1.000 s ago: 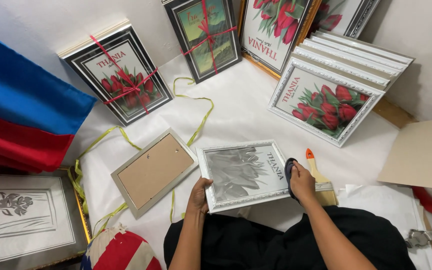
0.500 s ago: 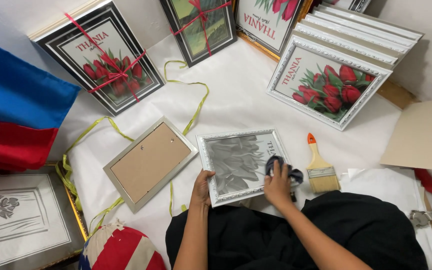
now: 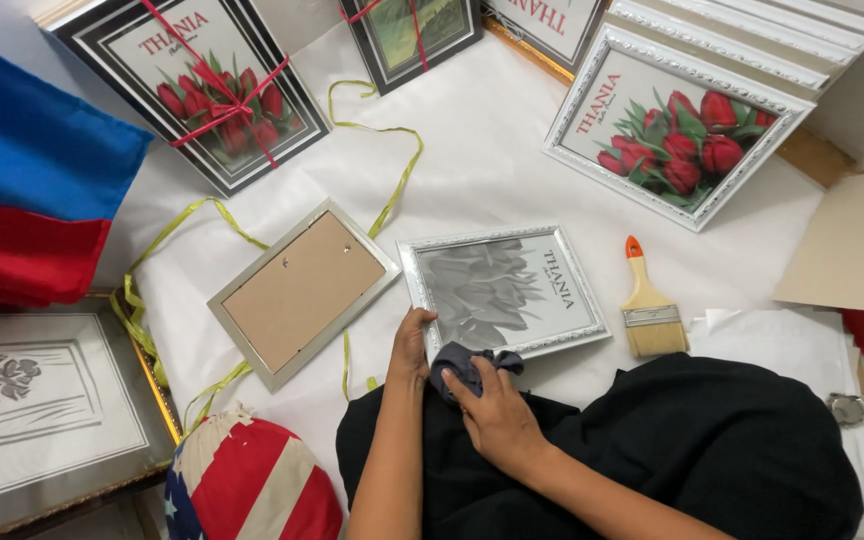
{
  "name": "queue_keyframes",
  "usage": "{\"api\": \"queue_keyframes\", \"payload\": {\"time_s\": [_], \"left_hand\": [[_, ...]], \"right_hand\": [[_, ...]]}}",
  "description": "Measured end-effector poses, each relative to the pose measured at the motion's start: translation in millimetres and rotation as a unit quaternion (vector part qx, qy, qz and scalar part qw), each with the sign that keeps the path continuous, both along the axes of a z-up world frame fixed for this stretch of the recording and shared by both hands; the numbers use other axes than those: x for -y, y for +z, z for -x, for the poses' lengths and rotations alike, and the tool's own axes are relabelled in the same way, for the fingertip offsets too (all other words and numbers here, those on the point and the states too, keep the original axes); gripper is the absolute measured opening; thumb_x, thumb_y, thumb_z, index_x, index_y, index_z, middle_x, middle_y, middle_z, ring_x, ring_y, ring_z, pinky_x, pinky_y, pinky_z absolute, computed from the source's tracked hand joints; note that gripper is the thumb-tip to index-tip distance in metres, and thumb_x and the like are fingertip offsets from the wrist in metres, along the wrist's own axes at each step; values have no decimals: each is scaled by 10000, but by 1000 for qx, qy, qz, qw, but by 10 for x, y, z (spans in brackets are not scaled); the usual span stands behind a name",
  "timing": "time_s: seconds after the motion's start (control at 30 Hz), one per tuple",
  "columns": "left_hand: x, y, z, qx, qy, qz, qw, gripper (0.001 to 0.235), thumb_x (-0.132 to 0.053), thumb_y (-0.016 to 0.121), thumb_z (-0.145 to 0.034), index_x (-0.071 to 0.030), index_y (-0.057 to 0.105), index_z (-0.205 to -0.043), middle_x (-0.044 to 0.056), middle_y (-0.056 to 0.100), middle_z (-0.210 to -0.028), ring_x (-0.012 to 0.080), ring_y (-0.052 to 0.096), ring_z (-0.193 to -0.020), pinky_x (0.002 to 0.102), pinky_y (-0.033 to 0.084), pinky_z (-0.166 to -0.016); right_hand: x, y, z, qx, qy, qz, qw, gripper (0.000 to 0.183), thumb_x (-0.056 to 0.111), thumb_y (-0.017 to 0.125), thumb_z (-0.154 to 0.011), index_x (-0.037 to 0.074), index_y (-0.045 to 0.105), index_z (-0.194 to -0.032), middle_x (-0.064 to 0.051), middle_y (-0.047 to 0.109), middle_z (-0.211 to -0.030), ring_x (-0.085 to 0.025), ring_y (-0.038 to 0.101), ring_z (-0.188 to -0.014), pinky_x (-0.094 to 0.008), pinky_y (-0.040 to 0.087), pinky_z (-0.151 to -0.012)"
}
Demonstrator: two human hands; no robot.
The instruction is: Cleaning a glass pane and assembling it into a picture frame with a backing board
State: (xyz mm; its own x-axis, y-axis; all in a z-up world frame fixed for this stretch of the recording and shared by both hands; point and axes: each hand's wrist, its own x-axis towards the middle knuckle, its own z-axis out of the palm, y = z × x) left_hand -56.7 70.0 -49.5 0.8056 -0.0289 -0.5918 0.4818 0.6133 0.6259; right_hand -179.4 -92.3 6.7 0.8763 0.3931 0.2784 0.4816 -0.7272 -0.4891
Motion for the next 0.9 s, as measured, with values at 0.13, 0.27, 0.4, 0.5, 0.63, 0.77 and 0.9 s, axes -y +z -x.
{"api": "queue_keyframes", "payload": {"time_s": [0.13, 0.27, 0.4, 0.5, 0.63, 0.77, 0.9], "left_hand": [[12, 46, 29, -10, -4, -31, 999, 493, -163, 530, -791, -4, 577, -1256, 224, 555, -1140, 313, 476, -1004, 412, 361, -943], [8, 50, 15, 1, -14, -51, 999, 502, -171, 541, -784, 5, 548, -1254, 226, 512, -1148, 322, 448, -1017, 441, 352, -937], [17, 73, 3, 0, -29, -73, 997, 738, -193, 557, -728, -6, 443, -1432, 352, 382, -1426, 478, 374, -1217, 600, 271, -1019], [-130, -640, -50, 11, 14, -3, 1000, 651, -104, 644, -707, -176, 605, -1353, 135, 699, -1055, 287, 687, -935, 438, 563, -882], [-170, -827, -79, 13, 10, -3, 1000, 668, -110, 643, -701, -191, 601, -1363, 138, 702, -1092, 298, 689, -958, 452, 560, -904], [-213, -1031, -101, 19, 10, 5, 1000, 684, -101, 639, -708, -189, 587, -1384, 155, 705, -1151, 315, 697, -1002, 466, 556, -932], [-209, -993, -96, 21, -1, -9, 1000, 725, -114, 631, -712, -198, 554, -1428, 128, 693, -1168, 293, 672, -1018, 447, 547, -934]], "right_hand": [[87, 72, -14, -30, 32, 10, 999, 658, 58, 699, -766, 151, 571, -1405, -216, 476, -1338, -331, 535, -855, -399, 551, -714], [227, 19, -114, -49, 52, 35, 997, 657, 86, 694, -759, 183, 579, -1399, -158, 499, -1326, -344, 546, -930, -405, 539, -784], [556, -181, -201, -56, 25, 90, 994, 586, 91, 657, -785, 135, 599, -1366, -137, 531, -1281, -310, 567, -899, -392, 529, -791], [829, -407, -301, -116, 0, 216, 969, 524, 178, 579, -844, 218, 634, -1364, -166, 579, -1297, -388, 641, -979, -461, 568, -753], [1117, -507, -433, -169, -32, 260, 950, 517, 184, 573, -857, 233, 649, -1366, -176, 585, -1306, -381, 669, -996, -446, 588, -762], [1399, -668, -584, -245, -82, 250, 933, 504, 167, 608, -857, 258, 693, -1345, -202, 597, -1284, -409, 684, -1009, -471, 619, -755], [1622, -663, -741, -373, -154, 200, 893, 461, 213, 603, -904, 324, 704, -1340, -182, 616, -1309, -446, 678, -1120, -545, 604, -876]]}}
